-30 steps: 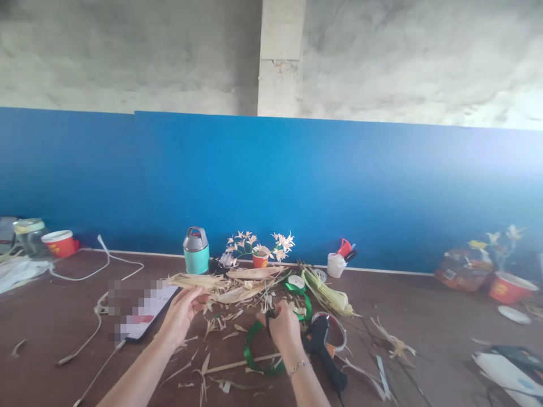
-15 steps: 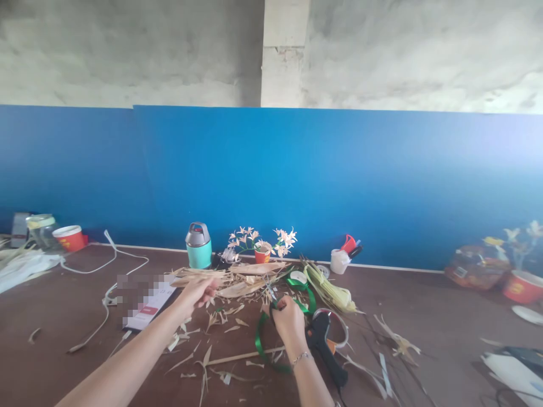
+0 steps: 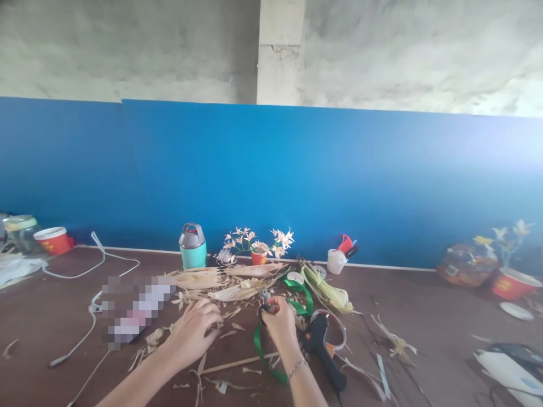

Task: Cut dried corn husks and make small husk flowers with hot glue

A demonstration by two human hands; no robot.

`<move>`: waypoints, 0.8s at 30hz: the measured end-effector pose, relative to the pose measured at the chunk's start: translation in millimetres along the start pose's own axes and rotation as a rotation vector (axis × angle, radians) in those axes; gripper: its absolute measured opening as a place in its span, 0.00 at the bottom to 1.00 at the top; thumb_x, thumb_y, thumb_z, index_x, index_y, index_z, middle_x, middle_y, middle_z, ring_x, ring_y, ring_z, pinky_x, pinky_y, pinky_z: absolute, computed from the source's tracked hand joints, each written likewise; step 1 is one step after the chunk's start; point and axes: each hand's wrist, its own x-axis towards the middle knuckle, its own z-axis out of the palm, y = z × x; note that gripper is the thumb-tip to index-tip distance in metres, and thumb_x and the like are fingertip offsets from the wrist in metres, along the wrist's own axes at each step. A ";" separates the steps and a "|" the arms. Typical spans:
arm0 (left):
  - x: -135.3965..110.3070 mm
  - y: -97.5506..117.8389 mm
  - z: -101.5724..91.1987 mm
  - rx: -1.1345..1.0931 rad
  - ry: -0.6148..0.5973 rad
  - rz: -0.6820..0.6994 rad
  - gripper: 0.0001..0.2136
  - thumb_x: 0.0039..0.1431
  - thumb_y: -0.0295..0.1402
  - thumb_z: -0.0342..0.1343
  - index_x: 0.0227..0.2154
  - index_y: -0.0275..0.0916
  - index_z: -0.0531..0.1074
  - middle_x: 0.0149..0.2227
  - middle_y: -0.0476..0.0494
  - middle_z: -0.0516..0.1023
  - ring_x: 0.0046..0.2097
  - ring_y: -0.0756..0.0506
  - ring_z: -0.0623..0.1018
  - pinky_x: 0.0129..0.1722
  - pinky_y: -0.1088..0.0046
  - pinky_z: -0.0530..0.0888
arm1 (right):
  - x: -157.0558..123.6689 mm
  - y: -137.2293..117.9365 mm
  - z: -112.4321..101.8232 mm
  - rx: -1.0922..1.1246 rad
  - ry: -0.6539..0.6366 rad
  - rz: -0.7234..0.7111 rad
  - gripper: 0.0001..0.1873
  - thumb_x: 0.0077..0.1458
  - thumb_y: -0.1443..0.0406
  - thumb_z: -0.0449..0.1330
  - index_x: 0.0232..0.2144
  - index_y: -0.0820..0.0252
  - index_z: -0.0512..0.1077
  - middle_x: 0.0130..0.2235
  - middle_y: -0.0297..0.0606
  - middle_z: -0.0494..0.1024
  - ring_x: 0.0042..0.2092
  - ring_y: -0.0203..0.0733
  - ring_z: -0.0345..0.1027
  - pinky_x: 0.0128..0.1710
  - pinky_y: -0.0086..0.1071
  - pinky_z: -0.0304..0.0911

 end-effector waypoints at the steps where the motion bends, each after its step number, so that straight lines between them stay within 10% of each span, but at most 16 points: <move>1: -1.9 -2.5 2.1 0.035 0.013 0.003 0.12 0.47 0.20 0.52 0.28 0.42 0.76 0.33 0.44 0.77 0.43 0.42 0.70 0.45 0.62 0.65 | -0.6 0.2 0.1 0.000 0.000 -0.009 0.10 0.43 0.66 0.56 0.32 0.61 0.65 0.21 0.26 0.64 0.16 0.31 0.60 0.13 0.23 0.55; 9: -5.6 -19.7 7.7 0.165 0.147 -0.056 0.17 0.51 0.18 0.45 0.32 0.42 0.76 0.39 0.42 0.77 0.45 0.40 0.70 0.44 0.59 0.66 | -0.9 7.7 0.1 -0.067 -0.006 -0.067 0.13 0.44 0.67 0.53 0.34 0.62 0.71 0.24 0.31 0.70 0.17 0.33 0.63 0.16 0.25 0.59; 17: -5.2 -7.7 8.7 0.169 0.109 0.071 0.17 0.56 0.24 0.45 0.45 0.41 0.71 0.47 0.41 0.75 0.50 0.40 0.68 0.51 0.56 0.61 | -5.9 3.1 -2.2 -0.158 0.038 -0.202 0.13 0.48 0.65 0.53 0.32 0.63 0.76 0.33 0.44 0.77 0.39 0.47 0.71 0.40 0.34 0.63; 24: -6.8 -4.7 13.6 0.102 0.072 0.087 0.14 0.56 0.25 0.47 0.40 0.43 0.74 0.38 0.43 0.77 0.44 0.42 0.71 0.49 0.59 0.64 | -17.4 -6.6 0.4 -0.348 0.047 -0.386 0.12 0.51 0.70 0.51 0.30 0.61 0.74 0.31 0.41 0.74 0.32 0.43 0.69 0.35 0.31 0.62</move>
